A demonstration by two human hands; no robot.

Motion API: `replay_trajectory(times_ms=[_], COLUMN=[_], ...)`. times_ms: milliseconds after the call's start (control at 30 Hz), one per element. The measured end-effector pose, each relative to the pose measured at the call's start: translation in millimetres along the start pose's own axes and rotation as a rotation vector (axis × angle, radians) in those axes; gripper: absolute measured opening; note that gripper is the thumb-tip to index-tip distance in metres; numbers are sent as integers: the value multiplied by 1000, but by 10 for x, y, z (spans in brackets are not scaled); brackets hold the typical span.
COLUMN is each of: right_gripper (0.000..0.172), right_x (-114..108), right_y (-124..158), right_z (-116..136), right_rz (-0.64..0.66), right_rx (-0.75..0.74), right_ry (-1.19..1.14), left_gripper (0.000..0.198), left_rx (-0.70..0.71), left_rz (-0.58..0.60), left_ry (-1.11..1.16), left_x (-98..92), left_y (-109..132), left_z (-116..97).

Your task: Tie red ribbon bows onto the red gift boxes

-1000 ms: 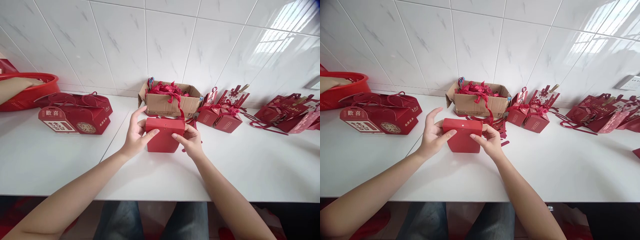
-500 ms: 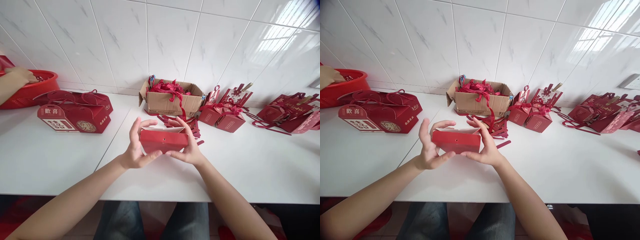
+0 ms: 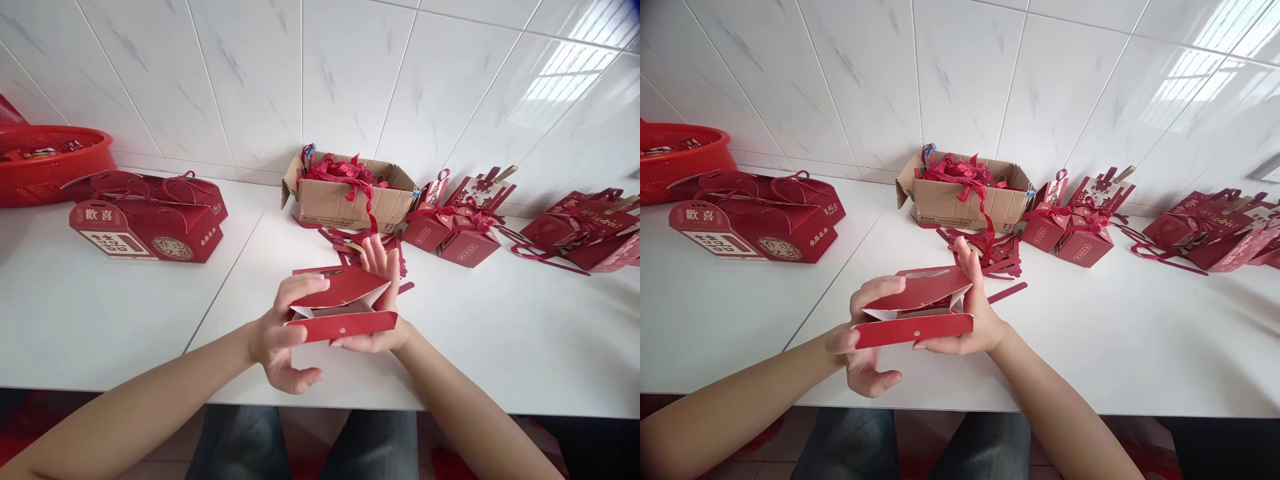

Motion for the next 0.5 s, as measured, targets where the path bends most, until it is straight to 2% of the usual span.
replay_trajectory(times_ms=[200, 300, 367, 500], right_gripper=[160, 160, 157, 141], right_x=[44, 43, 37, 31], right_y=[-4, -20, -28, -1], right_z=[115, 192, 238, 277], right_rz=[8, -2, 5, 26], right_rx=[-39, -66, -74, -61], right_ry=[-30, -5, 32, 132], left_gripper=[97, 73, 59, 63], left_rx=[-190, -232, -258, -307], left_rz=[-137, -165, -162, -135], left_ry=[195, 152, 121, 134], left_x=[-8, -50, -73, -100], left_y=[33, -11, -39, -42], left_z=[-23, -105, -146, -182])
Point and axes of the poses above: each hand's wrist, its own y-axis away from the middle knuckle, its own x-axis out of the palm, z = x × y, the point moved 4 cm from there along -y, towards the middle knuckle, and after that the axes turned 15 degrees about z, right-handed, at the moved point
